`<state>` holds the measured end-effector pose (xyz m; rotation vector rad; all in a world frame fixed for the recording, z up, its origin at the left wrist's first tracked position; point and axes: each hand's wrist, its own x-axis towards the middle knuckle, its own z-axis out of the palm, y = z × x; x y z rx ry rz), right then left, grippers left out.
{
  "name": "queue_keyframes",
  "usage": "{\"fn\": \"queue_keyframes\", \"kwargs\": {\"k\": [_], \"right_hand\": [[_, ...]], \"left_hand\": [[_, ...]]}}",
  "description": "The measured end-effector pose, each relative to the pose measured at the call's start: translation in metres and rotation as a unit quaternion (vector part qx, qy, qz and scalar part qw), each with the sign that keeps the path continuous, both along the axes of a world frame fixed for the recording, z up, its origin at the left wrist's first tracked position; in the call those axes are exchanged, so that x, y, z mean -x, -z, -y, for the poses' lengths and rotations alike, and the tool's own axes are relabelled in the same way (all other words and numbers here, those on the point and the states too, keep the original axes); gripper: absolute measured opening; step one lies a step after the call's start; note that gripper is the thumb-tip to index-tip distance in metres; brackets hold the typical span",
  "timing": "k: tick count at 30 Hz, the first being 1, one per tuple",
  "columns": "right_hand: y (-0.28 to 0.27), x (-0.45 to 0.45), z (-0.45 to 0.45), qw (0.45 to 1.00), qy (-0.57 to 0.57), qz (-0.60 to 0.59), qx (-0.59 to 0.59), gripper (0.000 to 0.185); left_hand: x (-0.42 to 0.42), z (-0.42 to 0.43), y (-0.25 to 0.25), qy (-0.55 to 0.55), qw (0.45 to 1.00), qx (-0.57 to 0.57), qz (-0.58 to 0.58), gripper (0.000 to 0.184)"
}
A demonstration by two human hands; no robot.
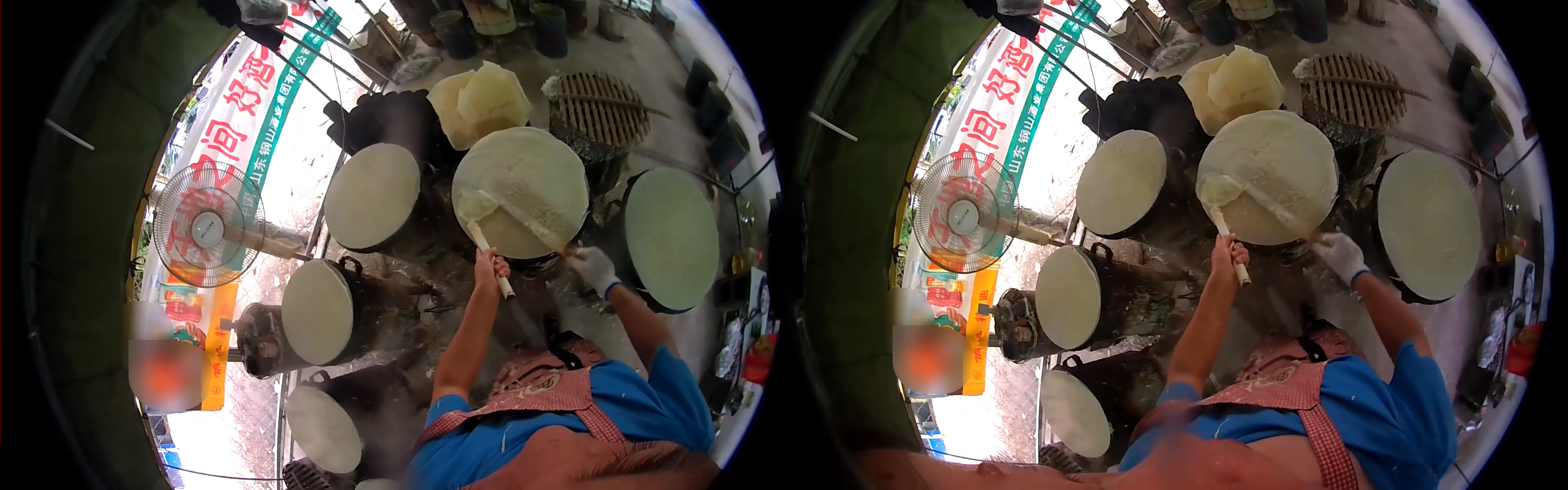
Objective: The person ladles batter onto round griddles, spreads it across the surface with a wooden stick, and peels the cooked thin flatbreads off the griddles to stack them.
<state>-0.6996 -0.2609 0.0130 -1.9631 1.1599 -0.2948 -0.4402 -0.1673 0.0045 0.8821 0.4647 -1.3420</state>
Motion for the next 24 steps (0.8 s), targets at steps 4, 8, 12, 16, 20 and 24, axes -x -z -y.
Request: {"fn": "queue_keyframes", "kwargs": {"k": [4, 8, 12, 16, 20, 24], "right_hand": [[-0.004, 0.014, -0.031, 0.928, 0.094, 0.146, -0.329, 0.028], [-0.004, 0.022, -0.042, 0.948, 0.059, 0.16, -0.268, 0.031], [-0.001, 0.0, 0.007, 0.975, 0.106, 0.159, -0.115, 0.031], [-0.001, 0.005, 0.023, 0.996, -0.017, -0.023, 0.088, 0.031], [-0.016, 0.008, 0.024, 0.995, 0.011, -0.055, 0.078, 0.031], [-0.017, 0.002, -0.028, 0.998, -0.011, -0.014, 0.06, 0.03]], "left_hand": [[-0.034, -0.04, 0.028, 0.038, 0.943, 0.174, -0.281, 0.024], [-0.015, -0.14, 0.004, 0.019, 0.911, 0.263, -0.318, 0.026], [-0.005, -0.179, -0.034, 0.002, 0.85, 0.362, -0.383, 0.045], [0.014, -0.212, -0.043, 0.037, 0.841, 0.489, -0.231, 0.047], [0.015, -0.238, -0.038, 0.025, 0.865, 0.441, -0.239, 0.045], [0.024, -0.268, -0.031, -0.005, 0.868, 0.371, -0.33, 0.038]]}}
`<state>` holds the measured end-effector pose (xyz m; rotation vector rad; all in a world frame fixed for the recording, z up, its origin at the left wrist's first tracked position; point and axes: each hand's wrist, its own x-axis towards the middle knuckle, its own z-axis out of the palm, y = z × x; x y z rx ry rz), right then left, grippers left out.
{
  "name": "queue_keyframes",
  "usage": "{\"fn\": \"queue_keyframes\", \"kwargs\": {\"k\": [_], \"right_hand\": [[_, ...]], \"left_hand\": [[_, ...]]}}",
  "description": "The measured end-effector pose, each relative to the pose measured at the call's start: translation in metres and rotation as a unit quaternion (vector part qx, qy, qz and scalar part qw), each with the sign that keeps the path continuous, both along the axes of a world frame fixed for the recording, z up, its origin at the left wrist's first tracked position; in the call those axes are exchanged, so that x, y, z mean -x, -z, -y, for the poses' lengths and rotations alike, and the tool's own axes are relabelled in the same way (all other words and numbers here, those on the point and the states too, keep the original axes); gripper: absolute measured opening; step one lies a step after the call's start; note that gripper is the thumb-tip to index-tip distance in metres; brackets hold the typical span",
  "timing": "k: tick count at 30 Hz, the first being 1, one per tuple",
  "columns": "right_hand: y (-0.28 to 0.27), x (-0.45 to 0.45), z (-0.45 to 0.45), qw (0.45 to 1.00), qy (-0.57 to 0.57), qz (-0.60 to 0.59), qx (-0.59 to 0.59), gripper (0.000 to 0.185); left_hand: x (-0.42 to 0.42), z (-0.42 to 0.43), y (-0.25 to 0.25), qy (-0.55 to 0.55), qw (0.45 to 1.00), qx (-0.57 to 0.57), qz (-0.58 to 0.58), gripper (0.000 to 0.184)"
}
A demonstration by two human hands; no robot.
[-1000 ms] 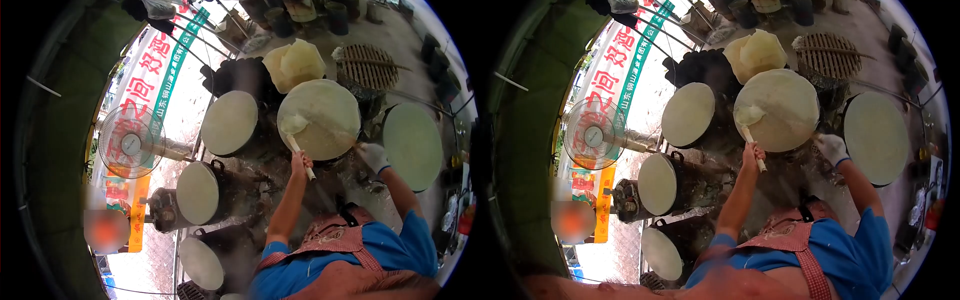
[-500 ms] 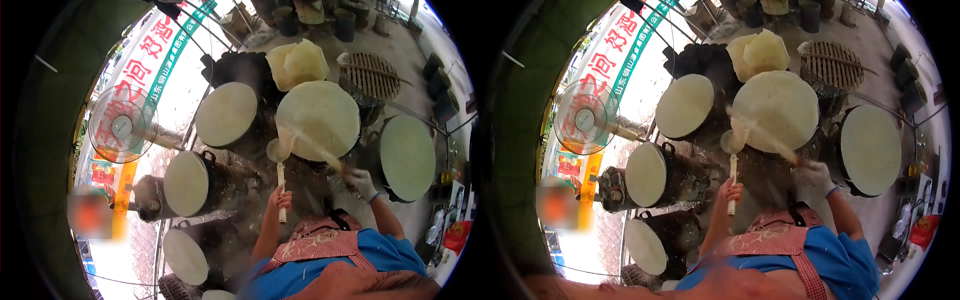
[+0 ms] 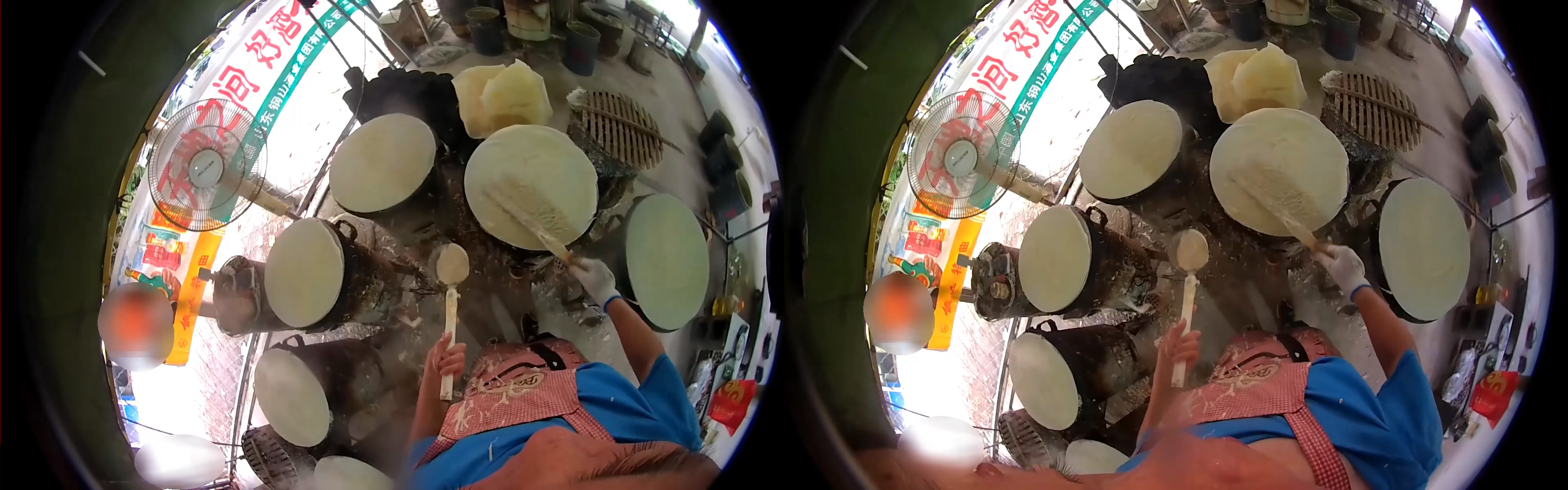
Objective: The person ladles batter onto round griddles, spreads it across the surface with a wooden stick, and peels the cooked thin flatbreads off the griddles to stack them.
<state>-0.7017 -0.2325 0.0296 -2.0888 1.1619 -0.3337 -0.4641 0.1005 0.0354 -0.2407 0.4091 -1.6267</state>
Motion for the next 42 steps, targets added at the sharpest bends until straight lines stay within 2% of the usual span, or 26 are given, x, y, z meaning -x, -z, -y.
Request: {"fn": "queue_keyframes", "kwargs": {"k": [3, 4, 5, 6, 7, 8, 10, 12, 13, 14, 16, 18, 20, 22, 23, 24, 26, 27, 30, 33, 34, 36, 38, 39, 40, 42], "right_hand": [[0.037, 0.025, 0.025, 0.976, -0.022, -0.099, 0.195, 0.025], [0.017, 0.016, 0.035, 0.982, 0.022, -0.13, 0.138, 0.027], [0.013, 0.006, 0.043, 0.994, 0.029, -0.031, 0.097, 0.029], [0.012, 0.0, 0.041, 0.995, 0.04, 0.069, 0.056, 0.031], [0.01, -0.006, 0.029, 0.995, 0.057, 0.07, -0.034, 0.035], [0.043, -0.004, 0.024, 0.997, 0.041, 0.063, -0.026, 0.033], [0.042, -0.003, -0.009, 0.981, 0.035, 0.106, -0.156, 0.026], [0.044, 0.016, -0.032, 0.898, 0.008, 0.2, -0.391, 0.032], [0.022, 0.028, -0.04, 0.904, -0.003, 0.135, -0.406, 0.037], [0.002, 0.038, -0.048, 0.903, -0.016, 0.068, -0.424, 0.043], [0.01, 0.052, -0.054, 0.911, 0.011, 0.125, -0.393, 0.038], [0.023, 0.057, -0.053, 0.918, 0.044, 0.181, -0.351, 0.03], [0.042, 0.056, -0.026, 0.955, 0.118, 0.19, -0.196, 0.019], [0.027, 0.044, 0.012, 0.945, 0.215, 0.202, -0.14, 0.02], [0.055, 0.042, 0.043, 0.937, 0.255, 0.22, -0.097, 0.018], [0.081, 0.039, 0.077, 0.925, 0.293, 0.235, -0.054, 0.016], [0.063, 0.031, 0.123, 0.914, 0.325, 0.241, 0.011, 0.016], [0.055, 0.026, 0.143, 0.906, 0.343, 0.246, -0.014, 0.015], [0.072, 0.009, 0.202, 0.89, 0.369, 0.261, 0.059, 0.015], [0.084, -0.003, 0.215, 0.878, 0.41, 0.246, 0.032, 0.014], [0.086, -0.006, 0.208, 0.879, 0.406, 0.229, 0.094, 0.015], [0.095, -0.007, 0.177, 0.887, 0.362, 0.264, 0.112, 0.016], [0.094, -0.005, 0.129, 0.94, 0.244, 0.229, 0.066, 0.014], [0.112, -0.005, 0.1, 0.952, 0.167, 0.241, 0.089, 0.013], [0.125, -0.003, 0.068, 0.957, 0.091, 0.252, 0.114, 0.012], [0.127, -0.016, 0.016, 0.976, 0.018, 0.197, 0.09, 0.012]], "left_hand": [[0.007, -0.027, 0.019, 0.023, 0.997, 0.076, 0.02, 0.031], [0.007, -0.034, 0.026, 0.041, 0.991, 0.12, 0.031, 0.031], [0.01, -0.041, 0.031, 0.06, 0.984, 0.163, 0.042, 0.034], [0.013, -0.05, 0.026, 0.055, 0.993, 0.099, 0.02, 0.034], [0.014, -0.057, 0.015, 0.051, 0.998, 0.038, 0.001, 0.036], [0.014, -0.061, 0.01, 0.046, 0.999, -0.022, -0.017, 0.04], [0.02, -0.075, 0.021, 0.032, 0.999, -0.035, -0.016, 0.044], [0.033, -0.103, 0.039, 0.032, 0.987, -0.102, 0.123, 0.048], [0.039, -0.116, 0.05, 0.036, 0.953, -0.148, 0.26, 0.049], [0.041, -0.116, 0.057, 0.055, 0.952, -0.139, 0.267, 0.05], [0.042, -0.111, 0.059, 0.081, 0.946, -0.128, 0.285, 0.052], [0.039, -0.093, 0.055, 0.109, 0.976, -0.104, 0.156, 0.05], [0.038, -0.068, 0.051, 0.127, 0.988, -0.08, 0.025, 0.047], [0.033, -0.051, 0.041, 0.157, 0.968, -0.172, 0.09, 0.044], [0.034, -0.047, 0.029, 0.178, 0.931, -0.261, 0.185, 0.043], [0.043, -0.048, 0.03, 0.134, 0.958, -0.231, 0.108, 0.042], [0.062, -0.05, 0.033, 0.067, 0.983, -0.16, -0.06, 0.04], [0.062, -0.059, 0.056, 0.044, 0.987, -0.14, -0.061, 0.04], [0.087, -0.009, -0.028, -0.074, 0.98, -0.134, -0.128, 0.032], [0.087, 0.009, -0.042, -0.079, 0.985, -0.12, -0.098, 0.037], [0.09, 0.022, -0.055, -0.093, 0.985, -0.111, -0.097, 0.045], [0.096, 0.024, -0.075, -0.168, 0.964, -0.181, -0.095, 0.046], [0.091, 0.004, -0.039, -0.182, 0.965, -0.18, -0.062, 0.046], [0.082, -0.026, 0.009, -0.151, 0.98, -0.125, -0.037, 0.045], [0.082, -0.014, -0.02, -0.136, 0.974, -0.181, 0.026, 0.045], [0.084, -0.02, -0.007, -0.155, 0.979, -0.132, -0.024, 0.045]]}}
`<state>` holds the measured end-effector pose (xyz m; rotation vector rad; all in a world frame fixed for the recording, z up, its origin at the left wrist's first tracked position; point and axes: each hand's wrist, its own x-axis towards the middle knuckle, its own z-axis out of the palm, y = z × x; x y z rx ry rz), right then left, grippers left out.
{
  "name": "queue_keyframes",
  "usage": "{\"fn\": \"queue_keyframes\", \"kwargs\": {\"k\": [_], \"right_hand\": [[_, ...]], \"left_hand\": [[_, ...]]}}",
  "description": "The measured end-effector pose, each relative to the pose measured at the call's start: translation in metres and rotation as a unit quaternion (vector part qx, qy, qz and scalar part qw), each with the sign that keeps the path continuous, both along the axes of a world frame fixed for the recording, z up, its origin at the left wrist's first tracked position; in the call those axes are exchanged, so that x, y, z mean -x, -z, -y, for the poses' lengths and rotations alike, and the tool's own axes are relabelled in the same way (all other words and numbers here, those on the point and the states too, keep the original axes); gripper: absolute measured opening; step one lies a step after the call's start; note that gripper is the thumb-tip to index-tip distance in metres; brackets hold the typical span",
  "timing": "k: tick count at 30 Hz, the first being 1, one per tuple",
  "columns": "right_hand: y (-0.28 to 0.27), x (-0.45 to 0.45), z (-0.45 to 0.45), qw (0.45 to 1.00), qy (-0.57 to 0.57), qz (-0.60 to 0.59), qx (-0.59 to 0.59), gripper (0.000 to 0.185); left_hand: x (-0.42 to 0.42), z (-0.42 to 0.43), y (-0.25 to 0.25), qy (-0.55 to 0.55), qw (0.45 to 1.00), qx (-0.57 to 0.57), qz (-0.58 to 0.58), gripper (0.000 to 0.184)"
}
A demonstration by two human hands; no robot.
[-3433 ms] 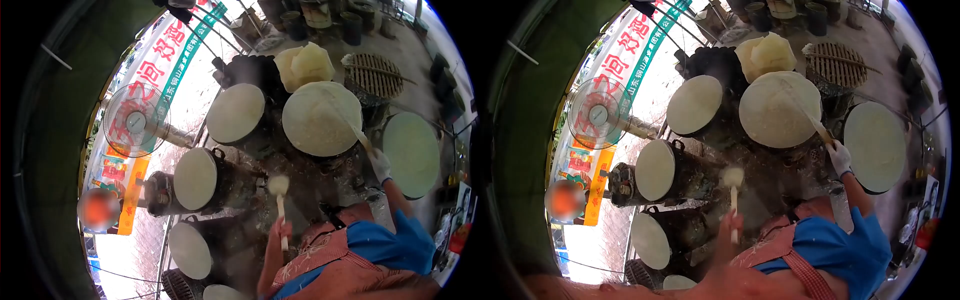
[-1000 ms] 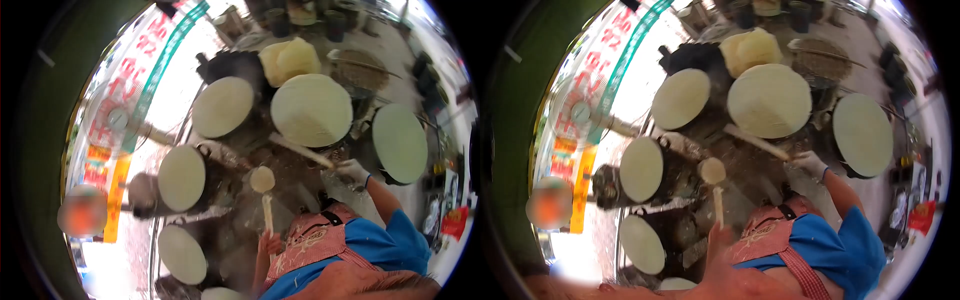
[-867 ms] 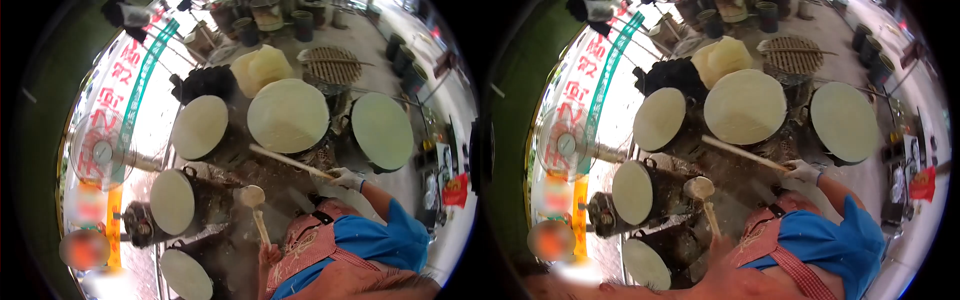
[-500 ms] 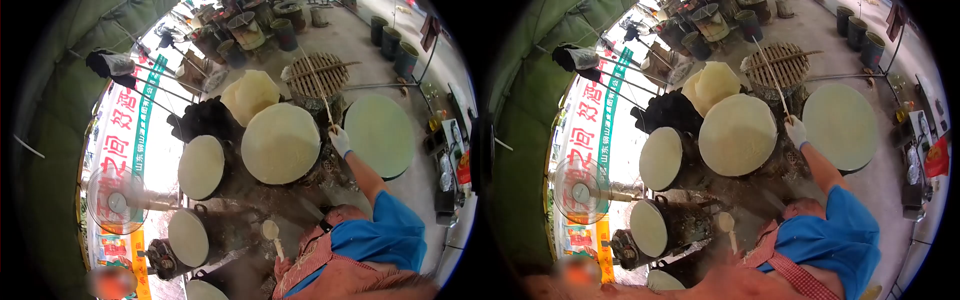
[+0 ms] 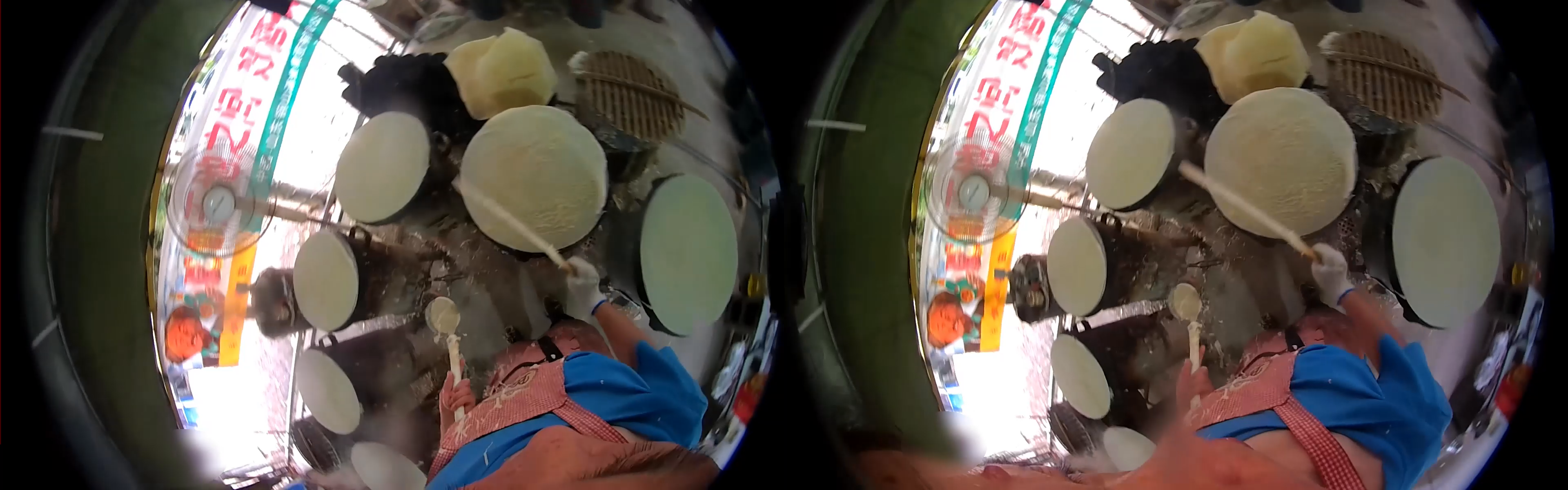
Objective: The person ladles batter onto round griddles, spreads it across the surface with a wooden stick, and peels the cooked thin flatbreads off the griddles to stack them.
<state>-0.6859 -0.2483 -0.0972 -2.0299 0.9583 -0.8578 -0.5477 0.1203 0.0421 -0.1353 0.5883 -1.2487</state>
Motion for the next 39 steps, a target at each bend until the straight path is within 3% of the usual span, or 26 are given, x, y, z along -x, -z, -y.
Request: {"fn": "queue_keyframes", "kwargs": {"k": [3, 5, 6, 8, 9, 10, 12, 14, 16, 17, 18, 19, 20, 21, 22, 23, 24, 25, 26, 27, 30, 31, 32, 35, 36, 39], "right_hand": [[0.0, -0.043, -0.028, 0.99, -0.067, -0.094, -0.08, 0.023], [0.002, -0.071, -0.038, 0.988, -0.028, -0.066, -0.134, 0.027], [0.008, -0.089, -0.047, 0.989, -0.01, -0.041, -0.142, 0.027], [0.06, -0.111, -0.052, 0.911, 0.002, 0.185, -0.368, 0.026], [0.069, -0.122, -0.05, 0.908, 0.0, 0.149, -0.391, 0.031], [0.078, -0.131, -0.05, 0.907, 0.009, 0.107, -0.407, 0.036], [0.041, -0.159, -0.056, 0.898, 0.016, 0.035, -0.438, 0.037], [0.059, -0.221, -0.051, 0.894, 0.021, 0.135, -0.427, 0.037], [0.079, -0.302, -0.032, 0.867, 0.041, 0.214, -0.448, 0.037], [0.157, -0.353, 0.016, 0.825, -0.014, 0.293, -0.483, 0.038], [0.176, -0.392, 0.047, 0.811, -0.071, 0.295, -0.5, 0.034], [0.128, -0.412, 0.041, 0.68, -0.184, 0.42, -0.572, 0.032], [0.025, -0.415, 0.011, 0.679, -0.214, 0.354, -0.607, 0.027], [-0.047, -0.399, -0.013, 0.797, -0.274, 0.267, -0.467, 0.025], [-0.067, -0.372, -0.032, 0.944, -0.176, 0.212, -0.182, 0.028], [-0.044, -0.343, -0.037, 0.977, -0.167, 0.129, -0.001, 0.025], [0.003, -0.303, -0.051, 0.973, -0.13, 0.149, 0.119, 0.019], [-0.05, -0.25, -0.079, 0.978, -0.125, 0.149, 0.078, 0.011], [-0.046, -0.197, -0.097, 0.996, -0.078, 0.0, 0.031, 0.013], [-0.047, -0.155, -0.114, 0.999, -0.025, -0.042, -0.023, 0.015], [-0.044, -0.066, -0.125, 0.969, 0.196, -0.15, -0.017, 0.012], [-0.055, -0.057, -0.117, 0.957, 0.257, -0.131, 0.028, 0.015], [-0.03, -0.043, -0.092, 0.94, 0.33, -0.09, -0.013, 0.011], [0.023, -0.025, -0.03, 0.92, 0.392, -0.011, -0.001, 0.015], [0.013, -0.026, -0.015, 0.909, 0.409, 0.055, -0.049, 0.014], [0.009, 0.0, 0.016, 0.873, 0.475, 0.066, -0.091, 0.019]], "left_hand": [[-0.004, -0.006, -0.003, -0.022, 0.999, 0.011, -0.022, 0.045], [-0.013, -0.018, 0.001, -0.023, 0.999, 0.006, -0.035, 0.046], [-0.021, -0.022, 0.004, -0.003, 0.998, 0.021, -0.051, 0.045], [-0.032, -0.04, 0.013, -0.002, 0.997, 0.036, -0.064, 0.044], [-0.038, -0.052, 0.026, -0.004, 0.993, 0.096, -0.07, 0.033], [-0.045, -0.066, 0.037, 0.003, 0.989, 0.127, -0.071, 0.034], [-0.061, -0.094, 0.058, 0.019, 0.979, 0.188, -0.072, 0.054], [-0.079, -0.108, 0.077, 0.046, 0.978, 0.197, -0.04, 0.054], [-0.094, -0.121, 0.085, 0.045, 0.978, 0.201, -0.036, 0.053], [-0.101, -0.127, 0.086, 0.046, 0.978, 0.2, -0.045, 0.052], [-0.105, -0.13, 0.079, 0.038, 0.983, 0.172, -0.056, 0.05], [-0.109, -0.133, 0.072, 0.03, 0.987, 0.145, -0.067, 0.048], [-0.114, -0.133, 0.044, 0.02, 0.992, 0.092, -0.079, 0.045], [-0.122, -0.128, 0.018, 0.028, 0.994, 0.041, -0.095, 0.042], [-0.126, -0.127, 0.024, 0.064, 0.991, 0.042, -0.105, 0.041], [-0.132, -0.125, 0.031, 0.1, 0.987, 0.043, -0.116, 0.041], [-0.133, -0.138, 0.056, 0.14, 0.977, 0.099, -0.131, 0.043], [-0.138, -0.133, 0.06, 0.152, 0.972, 0.128, -0.123, 0.042], [-0.141, -0.136, 0.058, 0.161, 0.974, 0.098, -0.127, 0.041], [-0.146, -0.131, 0.052, 0.173, 0.972, 0.096, -0.122, 0.04], [-0.152, -0.122, 0.031, 0.217, 0.958, 0.143, -0.117, 0.039], [-0.154, -0.123, 0.032, 0.213, 0.955, 0.161, -0.131, 0.039], [-0.158, -0.123, 0.031, 0.211, 0.958, 0.139, -0.135, 0.039], [-0.167, -0.121, 0.03, 0.232, 0.955, 0.145, -0.111, 0.035], [-0.169, -0.121, 0.033, 0.216, 0.963, 0.125, -0.104, 0.034], [-0.178, -0.127, 0.038, 0.219, 0.969, 0.076, -0.081, 0.037]]}}
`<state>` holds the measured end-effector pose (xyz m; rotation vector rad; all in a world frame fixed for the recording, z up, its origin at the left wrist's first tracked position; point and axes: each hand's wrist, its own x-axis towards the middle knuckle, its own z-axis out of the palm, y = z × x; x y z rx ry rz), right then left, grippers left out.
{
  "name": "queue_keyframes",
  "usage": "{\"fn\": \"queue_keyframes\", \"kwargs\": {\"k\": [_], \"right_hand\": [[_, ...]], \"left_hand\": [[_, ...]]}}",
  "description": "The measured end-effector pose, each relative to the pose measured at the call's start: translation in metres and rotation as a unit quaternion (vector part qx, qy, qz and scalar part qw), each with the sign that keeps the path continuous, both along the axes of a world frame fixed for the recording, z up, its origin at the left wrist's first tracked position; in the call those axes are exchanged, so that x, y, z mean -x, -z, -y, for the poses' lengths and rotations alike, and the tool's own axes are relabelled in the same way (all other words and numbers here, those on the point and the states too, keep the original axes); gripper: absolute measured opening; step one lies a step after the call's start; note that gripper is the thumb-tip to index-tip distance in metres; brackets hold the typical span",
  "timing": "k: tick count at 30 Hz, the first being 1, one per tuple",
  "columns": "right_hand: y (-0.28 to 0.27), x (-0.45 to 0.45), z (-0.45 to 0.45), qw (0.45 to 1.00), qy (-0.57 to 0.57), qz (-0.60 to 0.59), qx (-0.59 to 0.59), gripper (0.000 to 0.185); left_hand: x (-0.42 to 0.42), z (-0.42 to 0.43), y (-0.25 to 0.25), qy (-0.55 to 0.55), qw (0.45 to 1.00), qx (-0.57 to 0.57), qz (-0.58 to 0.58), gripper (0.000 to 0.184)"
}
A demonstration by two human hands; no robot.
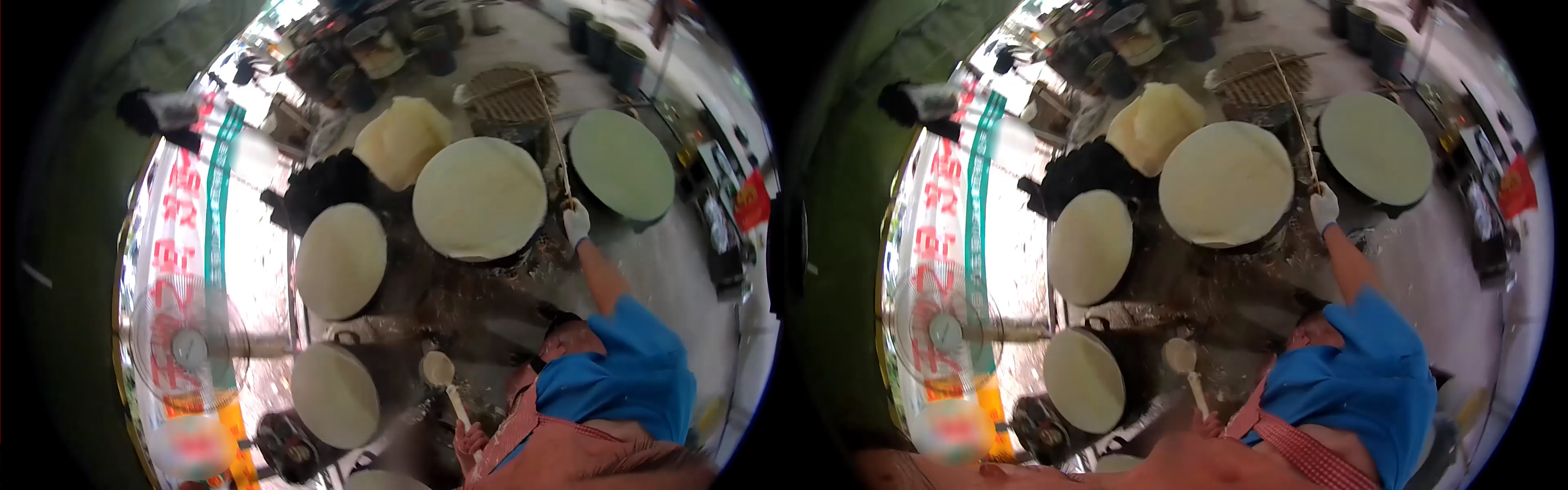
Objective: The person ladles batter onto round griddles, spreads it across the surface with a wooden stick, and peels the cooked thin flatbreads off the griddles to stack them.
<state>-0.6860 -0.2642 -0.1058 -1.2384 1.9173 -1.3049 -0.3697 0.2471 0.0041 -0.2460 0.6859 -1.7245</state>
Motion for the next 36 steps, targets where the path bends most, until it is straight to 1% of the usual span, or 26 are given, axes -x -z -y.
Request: {"fn": "queue_keyframes", "kwargs": {"k": [3, 4, 7, 8, 11, 12, 15, 16, 19, 20, 21, 22, 23, 24, 25, 26, 27, 28, 29, 30, 31, 32, 33, 34, 35, 36], "right_hand": [[-0.016, 0.018, 0.016, 0.999, 0.048, 0.014, -0.016, 0.02], [-0.014, 0.021, 0.026, 0.997, 0.05, 0.049, -0.022, 0.02], [-0.019, 0.025, 0.051, 1.0, 0.009, 0.01, -0.026, 0.02], [-0.021, 0.024, 0.061, 1.0, 0.002, 0.022, -0.016, 0.019], [-0.011, 0.021, 0.109, 0.999, -0.025, 0.003, -0.039, 0.018], [-0.017, 0.018, 0.119, 0.998, -0.041, -0.016, -0.05, 0.018], [-0.043, 0.013, 0.132, 0.991, -0.054, 0.064, -0.108, 0.017], [-0.034, 0.015, 0.136, 0.992, -0.055, 0.056, -0.102, 0.016], [0.034, 0.02, 0.143, 0.997, -0.002, -0.02, 0.074, 0.017], [0.019, 0.02, 0.124, 1.0, -0.016, 0.017, 0.008, 0.018], [0.036, 0.026, 0.11, 0.994, -0.089, 0.062, -0.003, 0.018], [0.006, 0.026, 0.083, 0.987, -0.157, 0.035, -0.029, 0.016], [-0.03, 0.02, 0.05, 0.974, -0.221, 0.006, -0.046, 0.015], [-0.032, 0.0, 0.013, 0.967, -0.238, -0.053, 0.07, 0.013], [-0.025, -0.002, -0.017, 0.923, -0.373, -0.075, 0.057, 0.013], [-0.018, -0.004, -0.048, 0.86, -0.503, -0.081, 0.043, 0.013], [-0.021, -0.018, -0.059, 0.847, -0.525, -0.086, -0.027, 0.017], [-0.016, -0.039, -0.067, 0.867, -0.493, -0.075, 0.011, 0.016], [-0.013, -0.059, -0.076, 0.885, -0.459, -0.061, 0.049, 0.016], [-0.009, -0.073, -0.081, 0.894, -0.442, -0.073, 0.017, 0.016], [-0.008, -0.087, -0.084, 0.904, -0.421, -0.081, -0.013, 0.017], [-0.016, -0.097, -0.087, 0.912, -0.399, -0.006, -0.094, 0.016], [-0.022, -0.11, -0.09, 0.912, -0.398, -0.006, -0.097, 0.016], [-0.029, -0.121, -0.093, 0.913, -0.394, -0.008, -0.101, 0.016], [-0.035, -0.127, -0.097, 0.914, -0.392, -0.015, -0.107, 0.017], [-0.023, -0.141, -0.098, 0.919, -0.384, -0.066, -0.066, 0.017]], "left_hand": [[-0.005, 0.01, -0.005, 0.012, 1.0, -0.024, 0.017, 0.037], [-0.004, 0.016, -0.008, 0.012, 0.999, -0.031, 0.02, 0.038], [0.002, 0.038, -0.02, 0.001, 0.998, -0.047, 0.035, 0.038], [0.006, 0.046, -0.024, -0.006, 0.998, -0.052, 0.039, 0.038], [0.025, 0.067, -0.036, -0.036, 0.996, -0.069, 0.044, 0.039], [0.032, 0.073, -0.039, -0.044, 0.995, -0.074, 0.047, 0.04], [0.053, 0.088, -0.055, -0.067, 0.992, -0.094, 0.051, 0.041], [0.059, 0.095, -0.062, -0.076, 0.991, -0.101, 0.047, 0.041], [0.086, 0.12, -0.092, -0.118, 0.985, -0.126, 0.026, 0.043], [0.098, 0.129, -0.107, -0.143, 0.979, -0.142, 0.017, 0.043], [0.109, 0.134, -0.118, -0.164, 0.974, -0.158, 0.013, 0.044], [0.112, 0.138, -0.117, -0.18, 0.97, -0.163, 0.006, 0.044], [0.102, 0.119, -0.087, -0.154, 0.972, -0.169, 0.052, 0.044], [0.105, 0.122, -0.086, -0.157, 0.976, -0.147, 0.033, 0.045], [0.102, 0.12, -0.079, -0.148, 0.976, -0.154, 0.051, 0.046], [0.1, 0.113, -0.068, -0.146, 0.975, -0.155, 0.063, 0.046], [0.095, 0.112, -0.062, -0.132, 0.975, -0.159, 0.079, 0.046], [0.094, 0.114, -0.067, -0.123, 0.975, -0.154, 0.105, 0.047], [0.087, 0.094, -0.049, -0.049, 0.951, -0.2, 0.232, 0.047], [0.071, 0.063, -0.016, 0.026, 0.902, -0.242, 0.357, 0.047], [0.078, 0.082, -0.042, -0.081, 0.964, -0.163, 0.196, 0.046], [0.086, 0.104, -0.07, -0.144, 0.987, -0.073, 0.017, 0.046], [0.081, 0.097, -0.072, -0.133, 0.988, -0.083, 0.013, 0.045], [0.07, 0.086, -0.058, -0.117, 0.992, -0.046, 0.01, 0.044], [0.064, 0.072, -0.054, -0.115, 0.992, -0.052, -0.001, 0.044], [0.058, 0.058, -0.05, -0.114, 0.992, -0.058, -0.011, 0.043]]}}
